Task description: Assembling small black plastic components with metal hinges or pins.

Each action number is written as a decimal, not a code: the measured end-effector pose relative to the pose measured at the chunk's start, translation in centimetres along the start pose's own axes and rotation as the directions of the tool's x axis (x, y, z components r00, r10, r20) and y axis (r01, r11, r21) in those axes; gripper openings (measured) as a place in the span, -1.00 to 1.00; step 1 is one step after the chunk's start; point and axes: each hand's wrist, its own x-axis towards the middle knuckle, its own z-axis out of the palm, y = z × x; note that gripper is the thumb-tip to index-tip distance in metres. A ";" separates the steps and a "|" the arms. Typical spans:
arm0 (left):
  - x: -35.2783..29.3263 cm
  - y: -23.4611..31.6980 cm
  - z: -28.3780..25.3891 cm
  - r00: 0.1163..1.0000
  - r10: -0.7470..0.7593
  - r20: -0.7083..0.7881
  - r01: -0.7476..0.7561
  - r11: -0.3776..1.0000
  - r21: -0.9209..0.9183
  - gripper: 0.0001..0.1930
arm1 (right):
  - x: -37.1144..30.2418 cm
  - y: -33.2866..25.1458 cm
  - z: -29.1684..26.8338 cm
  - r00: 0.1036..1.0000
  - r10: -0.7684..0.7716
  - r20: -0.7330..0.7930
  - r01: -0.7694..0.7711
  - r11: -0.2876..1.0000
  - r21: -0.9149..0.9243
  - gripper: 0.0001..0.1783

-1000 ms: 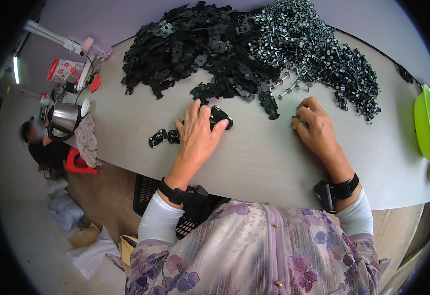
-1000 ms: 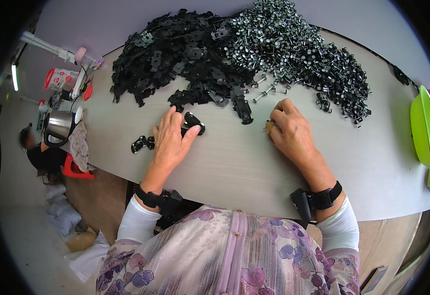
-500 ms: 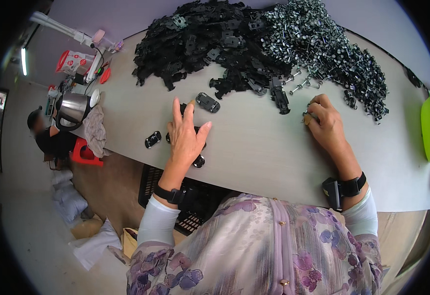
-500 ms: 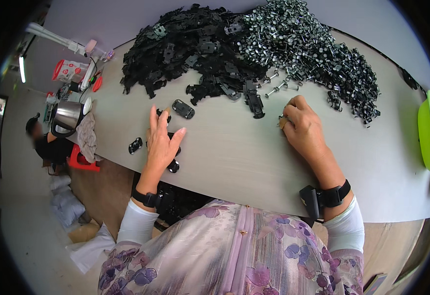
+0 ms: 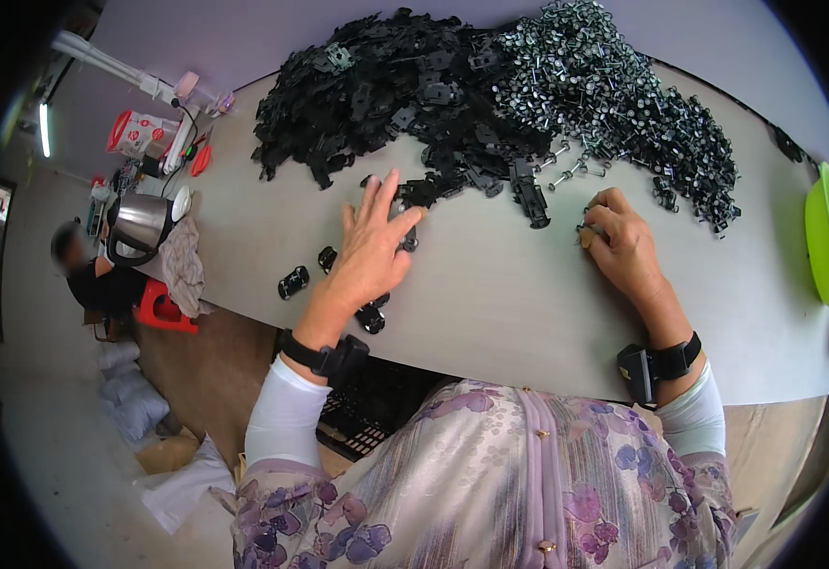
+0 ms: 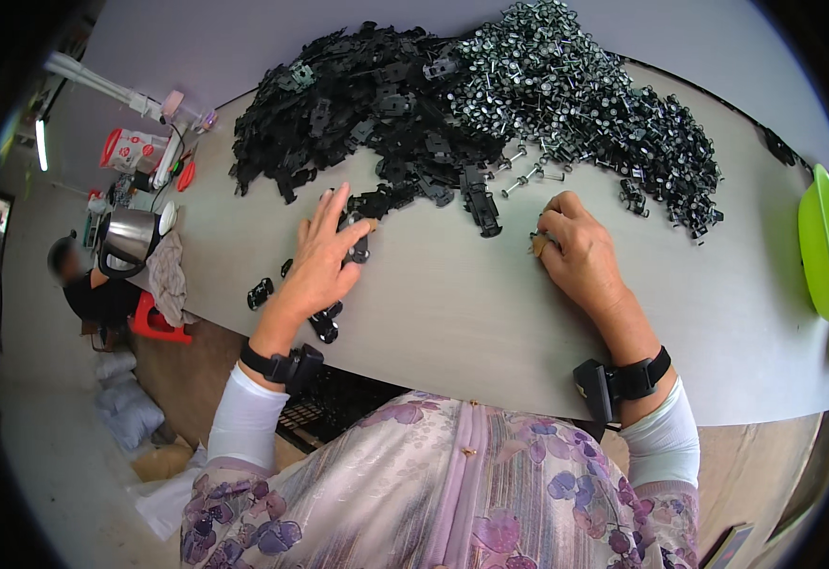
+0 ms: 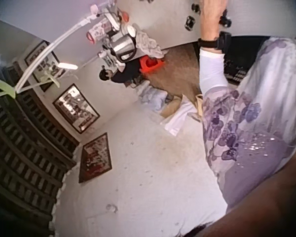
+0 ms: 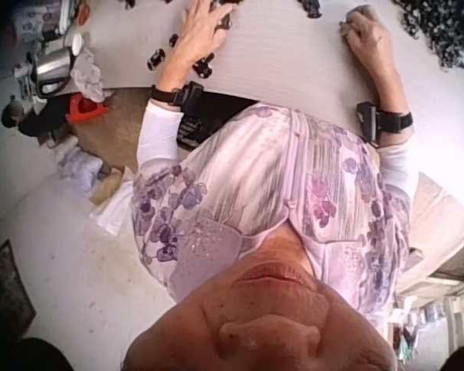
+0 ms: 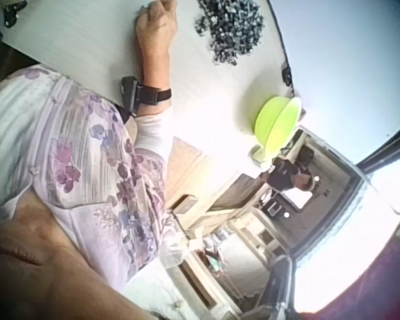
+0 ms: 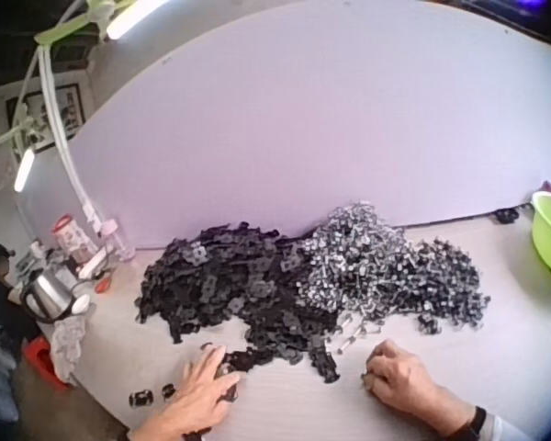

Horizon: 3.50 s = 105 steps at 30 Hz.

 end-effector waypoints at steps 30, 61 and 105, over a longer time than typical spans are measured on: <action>-5.7 -2.3 0.2 0.994 -0.106 -0.034 0.097 0.973 -0.209 -0.81 | 0.0 -0.2 -0.2 1.000 0.001 0.014 -0.002 0.999 0.047 -0.87; -11.1 -3.4 -0.4 0.790 -0.512 -0.336 0.486 0.858 -0.165 -0.83 | 0.2 -0.1 0.1 0.998 -0.060 0.018 0.061 0.996 -0.061 -0.86; 6.8 11.0 2.1 0.988 0.150 -0.046 -0.157 0.945 -0.286 -0.60 | -0.3 -0.4 -1.2 0.996 -0.045 0.071 0.042 0.998 0.036 -0.82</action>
